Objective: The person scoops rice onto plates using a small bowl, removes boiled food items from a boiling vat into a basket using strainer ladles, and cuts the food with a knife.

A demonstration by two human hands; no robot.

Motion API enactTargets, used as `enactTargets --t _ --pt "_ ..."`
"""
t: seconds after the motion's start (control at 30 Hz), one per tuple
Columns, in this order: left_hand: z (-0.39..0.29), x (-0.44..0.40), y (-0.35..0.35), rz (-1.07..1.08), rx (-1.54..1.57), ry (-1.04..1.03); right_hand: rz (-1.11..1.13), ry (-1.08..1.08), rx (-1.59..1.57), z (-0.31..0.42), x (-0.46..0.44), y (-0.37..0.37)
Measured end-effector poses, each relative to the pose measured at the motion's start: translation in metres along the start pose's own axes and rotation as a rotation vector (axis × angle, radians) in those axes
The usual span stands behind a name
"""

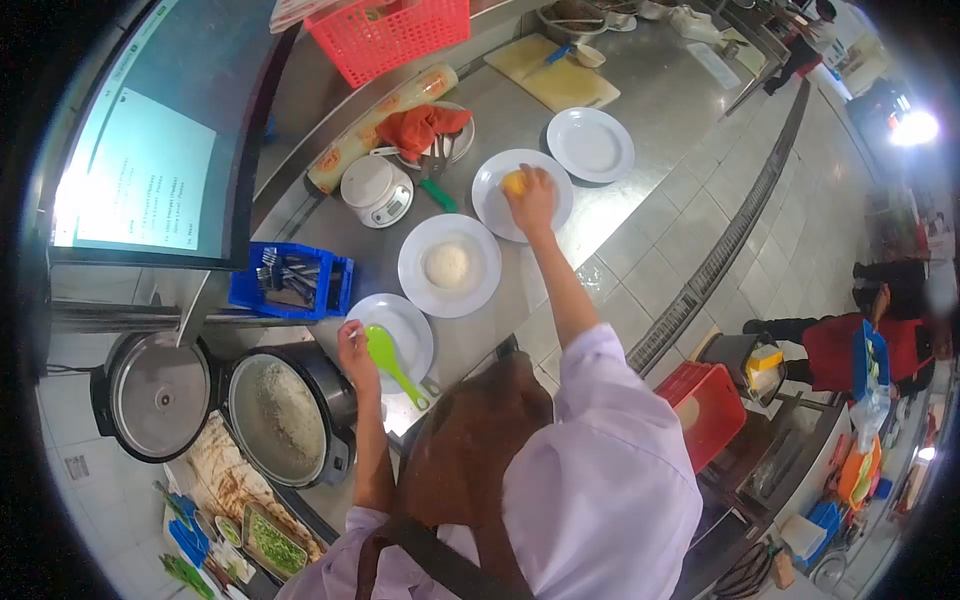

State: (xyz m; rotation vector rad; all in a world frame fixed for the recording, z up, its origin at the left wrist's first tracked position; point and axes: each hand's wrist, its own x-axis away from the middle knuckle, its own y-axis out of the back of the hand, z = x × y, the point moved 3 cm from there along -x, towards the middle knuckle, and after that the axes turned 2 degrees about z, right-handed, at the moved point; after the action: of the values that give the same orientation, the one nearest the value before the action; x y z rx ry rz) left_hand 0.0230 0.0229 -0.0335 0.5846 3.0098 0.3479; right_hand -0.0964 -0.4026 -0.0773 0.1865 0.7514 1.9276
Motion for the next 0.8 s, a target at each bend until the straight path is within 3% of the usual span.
enactTargets --t 0.03,0.1,0.2,0.27,0.3,0.37,0.4,0.47,0.53,0.63,0.67,0.7,0.77,0.8 --pt "0.009 0.004 0.016 -0.006 -0.015 0.006 -0.049 0.175 0.507 0.003 0.001 -0.01" --pt "0.025 0.015 0.037 -0.069 0.065 0.269 0.063 0.114 0.529 0.002 0.007 -0.018" --pt "0.03 0.028 0.056 -0.133 0.114 0.278 -0.061 0.175 0.513 -0.016 -0.006 -0.016" --pt "0.027 0.039 0.065 -0.206 0.212 0.304 -0.416 0.215 0.312 -0.031 -0.013 0.003" --pt "0.029 0.041 0.07 -0.216 0.21 0.313 -0.403 0.217 0.312 -0.022 -0.015 0.014" --pt "0.031 0.042 0.081 -0.192 0.248 0.275 -0.553 -0.225 -0.393 -0.016 -0.021 0.041" --pt "0.019 0.042 0.079 -0.2 0.253 0.281 -0.545 -0.22 -0.389 -0.006 -0.02 0.044" --pt "-0.007 0.04 0.075 -0.191 0.277 0.291 -0.448 -0.142 -0.982 0.015 -0.01 0.042" --pt "-0.021 0.034 0.067 -0.049 0.395 0.233 -0.167 -0.272 -1.131 0.08 0.034 0.013" --pt "-0.028 0.025 0.049 0.229 0.8 0.257 0.054 -0.086 -0.763 0.145 0.133 -0.068" --pt "-0.032 0.025 0.045 0.309 1.068 0.298 0.327 -0.199 -0.913 0.196 0.17 -0.069" --pt "-0.022 0.026 0.044 0.4 1.268 0.295 0.41 -0.203 -0.925 0.21 0.198 -0.087" --pt "-0.001 0.038 0.057 0.19 1.351 0.347 0.784 -0.06 -0.77 0.239 0.249 -0.124" --pt "0.0 0.043 0.065 0.19 1.319 0.365 0.719 0.099 -0.657 0.258 0.258 -0.124"
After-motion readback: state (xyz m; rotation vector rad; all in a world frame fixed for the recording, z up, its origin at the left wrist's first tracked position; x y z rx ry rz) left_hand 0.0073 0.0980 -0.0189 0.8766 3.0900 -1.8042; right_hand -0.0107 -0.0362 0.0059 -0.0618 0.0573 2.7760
